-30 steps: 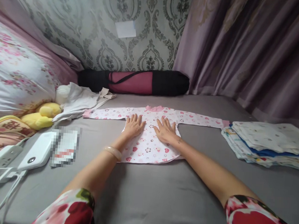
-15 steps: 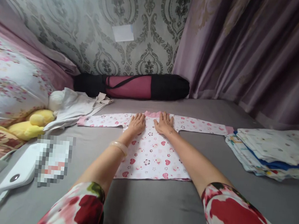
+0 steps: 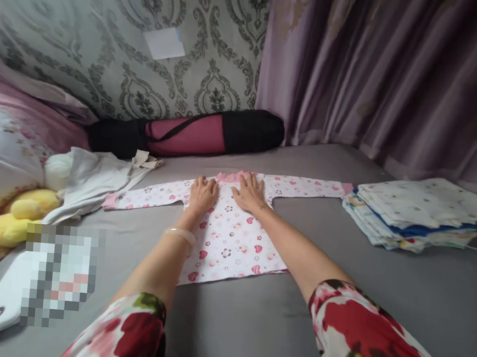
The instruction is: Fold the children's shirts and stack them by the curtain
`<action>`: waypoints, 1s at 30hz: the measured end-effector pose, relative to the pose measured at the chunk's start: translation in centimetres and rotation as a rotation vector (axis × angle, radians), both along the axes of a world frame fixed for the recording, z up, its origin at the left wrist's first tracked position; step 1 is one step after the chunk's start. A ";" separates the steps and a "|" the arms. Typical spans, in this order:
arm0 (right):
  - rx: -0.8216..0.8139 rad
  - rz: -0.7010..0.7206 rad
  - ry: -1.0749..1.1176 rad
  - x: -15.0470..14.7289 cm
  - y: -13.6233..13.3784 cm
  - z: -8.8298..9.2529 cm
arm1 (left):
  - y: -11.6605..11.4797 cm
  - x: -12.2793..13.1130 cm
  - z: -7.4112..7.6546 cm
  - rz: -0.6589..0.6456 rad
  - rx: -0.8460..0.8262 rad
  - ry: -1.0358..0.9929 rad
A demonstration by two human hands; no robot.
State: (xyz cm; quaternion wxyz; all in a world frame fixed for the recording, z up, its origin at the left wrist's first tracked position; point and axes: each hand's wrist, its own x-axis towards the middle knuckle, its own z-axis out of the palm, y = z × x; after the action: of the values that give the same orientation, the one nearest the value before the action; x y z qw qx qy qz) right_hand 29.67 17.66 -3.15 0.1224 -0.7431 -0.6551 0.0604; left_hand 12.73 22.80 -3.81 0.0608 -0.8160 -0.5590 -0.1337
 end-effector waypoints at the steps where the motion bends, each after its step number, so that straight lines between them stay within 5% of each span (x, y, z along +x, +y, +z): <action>1: -0.013 0.031 0.007 -0.1 -0.9 0.1 | -0.2 0.0 0.1 0.013 0.019 0.008; 15: -0.140 0.523 0.155 0.2 -19.1 2.6 | -2.4 -1.9 0.5 -0.123 -0.101 0.030; 20: -0.341 0.852 0.444 4.3 -20.0 5.5 | -5.2 -0.1 2.3 -0.109 -0.180 0.050; 22: -0.345 0.746 0.540 6.5 -17.8 6.2 | -7.3 1.9 2.9 -0.207 -0.183 -0.037; 25: -0.033 0.307 0.448 9.3 -13.4 5.8 | -10.6 5.6 3.0 -0.393 -0.227 -0.189; 27: 0.034 0.069 0.295 10.4 -10.9 4.9 | -12.1 8.0 2.6 -0.428 -0.261 -0.220; 30: 0.045 -0.052 0.131 10.6 -8.6 3.8 | -13.1 10.6 1.8 -0.410 -0.263 -0.261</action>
State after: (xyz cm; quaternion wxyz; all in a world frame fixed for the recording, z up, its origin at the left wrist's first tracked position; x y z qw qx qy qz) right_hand 40.27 9.02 0.63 0.1833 -0.7515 -0.6272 0.0911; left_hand 23.38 9.71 -2.02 -0.1464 -0.8889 -0.3980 -0.1734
